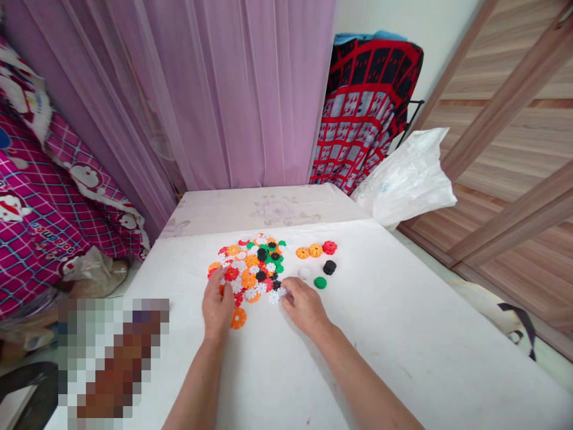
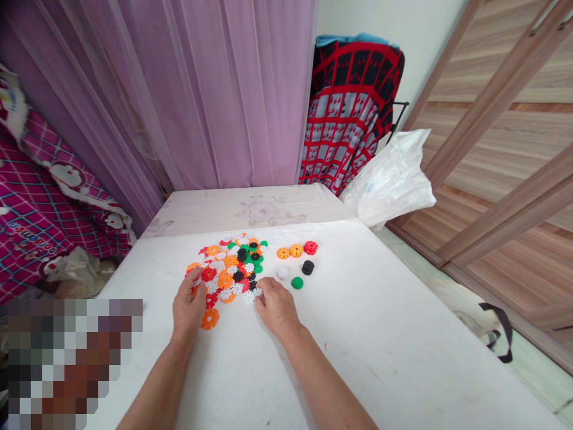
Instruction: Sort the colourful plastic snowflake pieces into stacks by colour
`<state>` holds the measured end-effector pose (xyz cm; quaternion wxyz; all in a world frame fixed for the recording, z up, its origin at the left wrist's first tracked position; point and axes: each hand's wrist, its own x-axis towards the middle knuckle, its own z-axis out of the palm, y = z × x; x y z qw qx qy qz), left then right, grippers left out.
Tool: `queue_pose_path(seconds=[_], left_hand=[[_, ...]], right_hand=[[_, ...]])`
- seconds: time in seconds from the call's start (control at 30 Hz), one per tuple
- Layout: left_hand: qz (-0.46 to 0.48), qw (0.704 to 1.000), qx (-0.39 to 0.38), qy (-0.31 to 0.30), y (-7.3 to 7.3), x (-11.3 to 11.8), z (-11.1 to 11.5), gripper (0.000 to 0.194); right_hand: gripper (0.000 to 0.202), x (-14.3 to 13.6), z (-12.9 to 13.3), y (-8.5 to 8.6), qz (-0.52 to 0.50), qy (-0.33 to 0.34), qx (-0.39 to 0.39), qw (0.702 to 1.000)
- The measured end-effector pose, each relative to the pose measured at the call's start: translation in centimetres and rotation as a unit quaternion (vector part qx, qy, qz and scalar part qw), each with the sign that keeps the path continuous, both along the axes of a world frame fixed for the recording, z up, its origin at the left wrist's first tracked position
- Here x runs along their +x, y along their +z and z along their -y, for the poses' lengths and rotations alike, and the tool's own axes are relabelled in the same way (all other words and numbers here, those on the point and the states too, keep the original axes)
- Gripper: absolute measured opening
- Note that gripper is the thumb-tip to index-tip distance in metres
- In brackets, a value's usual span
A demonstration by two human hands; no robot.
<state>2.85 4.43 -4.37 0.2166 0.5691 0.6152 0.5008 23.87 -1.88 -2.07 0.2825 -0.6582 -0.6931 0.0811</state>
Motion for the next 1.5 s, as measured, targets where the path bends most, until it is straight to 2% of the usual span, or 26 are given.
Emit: queue_pose_path(seconds=[0.2,0.43,0.57,0.63,0.7,0.83,0.97,1.07,1.2,1.33,1.43,1.5], left_hand=[[0.006,1.0,-0.014,-0.02,-0.2,0.1,0.2,0.038],[-0.005,0.999,-0.018,-0.027,0.6,0.3,0.3,0.036],[0.004,1.0,-0.015,-0.023,0.6,0.2,0.4,0.035],[0.01,1.0,-0.015,-0.018,0.7,0.1,0.6,0.035],[0.015,1.0,-0.019,-0.011,0.9,0.1,0.7,0.035],[0.017,0.999,-0.033,-0.007,1.3,0.2,1.0,0.035],[0.015,0.999,-0.032,-0.003,1.1,0.1,1.0,0.037],[0.007,1.0,-0.027,-0.001,1.0,0.0,1.0,0.036],[0.015,0.999,-0.038,0.001,1.1,0.1,1.1,0.036],[0.027,0.999,-0.045,0.008,1.2,0.2,1.1,0.037],[0.026,0.999,-0.038,0.002,1.1,0.2,1.1,0.037],[0.024,0.999,-0.038,0.001,1.0,0.1,1.1,0.037]], right_hand=[[0.029,0.1,-0.2,-0.2,0.015,-0.002,-0.024,1.0],[0.024,0.1,-0.2,-1.3,0.029,-0.005,0.035,0.999],[0.023,2.7,0.0,0.1,0.058,-0.073,0.08,0.992],[0.022,4.2,-0.3,1.1,0.079,-0.12,0.068,0.987],[0.021,5.4,-0.8,1.9,0.098,-0.138,0.042,0.985],[0.02,6.0,-1.7,2.0,0.116,-0.117,0.004,0.986],[0.02,5.8,-2.1,1.5,0.111,-0.112,0.003,0.987],[0.019,6.0,-2.0,1.7,0.109,-0.114,-0.001,0.988],[0.016,6.0,-1.4,2.6,0.097,-0.115,0.043,0.988],[0.021,3.7,-0.5,2.5,0.053,-0.043,0.119,0.991],[0.021,1.0,0.1,1.3,0.027,0.033,0.111,0.993],[0.017,-0.3,0.4,0.3,0.011,0.049,0.095,0.994]])
